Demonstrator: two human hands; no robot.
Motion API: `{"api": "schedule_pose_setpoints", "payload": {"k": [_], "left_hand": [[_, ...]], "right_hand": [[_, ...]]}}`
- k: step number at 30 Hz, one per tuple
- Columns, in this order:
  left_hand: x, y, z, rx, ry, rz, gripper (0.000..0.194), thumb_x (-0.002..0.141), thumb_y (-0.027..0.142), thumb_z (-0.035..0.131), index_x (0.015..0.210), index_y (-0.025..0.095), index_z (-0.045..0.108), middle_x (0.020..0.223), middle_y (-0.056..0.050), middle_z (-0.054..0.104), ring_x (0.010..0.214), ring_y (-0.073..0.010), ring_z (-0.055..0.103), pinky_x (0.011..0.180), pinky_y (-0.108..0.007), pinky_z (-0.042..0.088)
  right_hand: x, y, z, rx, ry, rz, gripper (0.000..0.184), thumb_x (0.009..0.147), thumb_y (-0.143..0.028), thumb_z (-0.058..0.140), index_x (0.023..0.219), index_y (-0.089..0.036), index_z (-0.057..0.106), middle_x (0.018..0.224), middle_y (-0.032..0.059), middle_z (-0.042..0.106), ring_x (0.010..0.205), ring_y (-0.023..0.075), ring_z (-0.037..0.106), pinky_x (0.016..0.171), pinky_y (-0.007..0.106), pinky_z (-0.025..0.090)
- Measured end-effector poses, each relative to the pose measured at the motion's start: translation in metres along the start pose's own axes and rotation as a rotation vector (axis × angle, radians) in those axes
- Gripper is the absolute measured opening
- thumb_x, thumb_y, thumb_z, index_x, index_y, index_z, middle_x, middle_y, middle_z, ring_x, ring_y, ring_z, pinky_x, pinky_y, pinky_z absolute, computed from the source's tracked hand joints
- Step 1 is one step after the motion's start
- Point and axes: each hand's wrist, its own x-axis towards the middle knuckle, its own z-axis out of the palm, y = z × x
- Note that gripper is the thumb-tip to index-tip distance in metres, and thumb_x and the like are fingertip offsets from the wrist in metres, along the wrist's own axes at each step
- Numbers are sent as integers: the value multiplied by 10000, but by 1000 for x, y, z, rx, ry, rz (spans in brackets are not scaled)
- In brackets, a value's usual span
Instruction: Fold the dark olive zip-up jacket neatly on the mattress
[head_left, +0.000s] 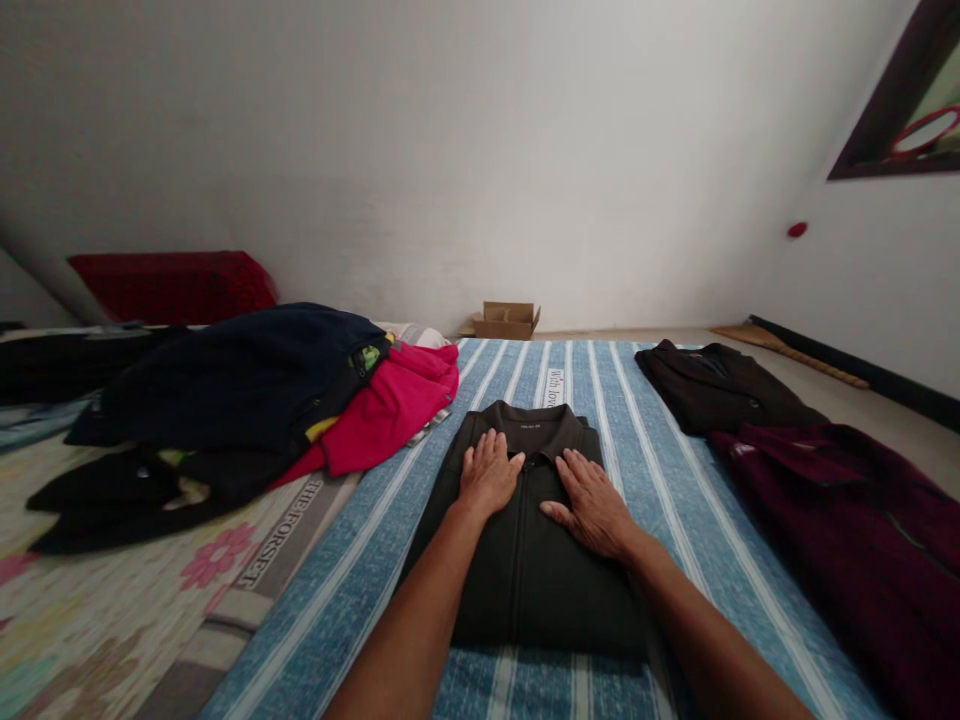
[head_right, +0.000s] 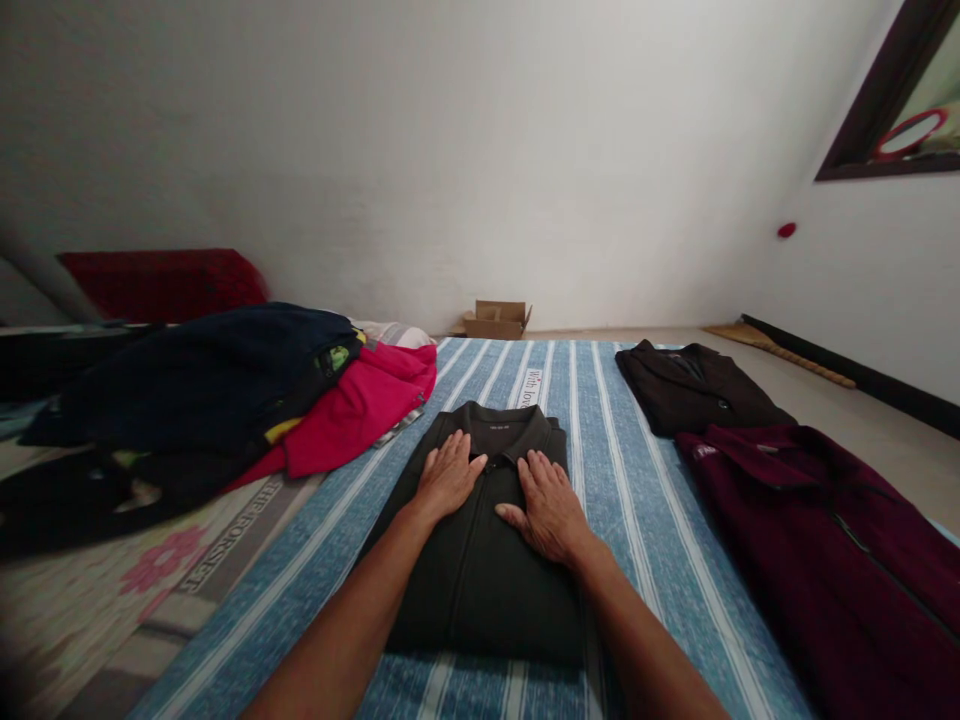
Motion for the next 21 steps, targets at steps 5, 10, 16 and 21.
{"api": "schedule_pose_setpoints", "payload": {"k": [5,10,16,21], "left_hand": [[-12,-10,-9,-2,49,60,528,944,364,237,1358,63,364,1440,-170,363,1351,-238,292,1076,-427,246],[-30,-20,-6,32,67,100,486,930,348,298,1347,116,390,1428,-160,387,1355,-252,283,1070,-464,244],[-37,-8,-7,-3,155,124,453,856,197,455,1307,172,434,1458,-141,340,1365,-260,257,1073,-468,246],[-27,7,-13,-44,169,187,294,780,136,557,1071,165,582,1446,-148,351,1374,-268,234,1084,-435,248]], "right_hand": [[-2,0,0,-4,5,8,834,868,-690,235,1424,-72,308,1484,177,241,1376,313,182,1097,463,180],[-4,0,2,10,32,12,825,871,-686,230,1416,-74,327,1478,178,258,1373,308,196,1097,467,180],[-3,2,6,12,60,14,795,878,-672,244,1410,-90,345,1472,171,278,1366,299,221,1094,469,196],[-3,3,9,6,75,14,783,880,-666,254,1408,-96,350,1472,167,279,1365,296,226,1090,470,205]]}}
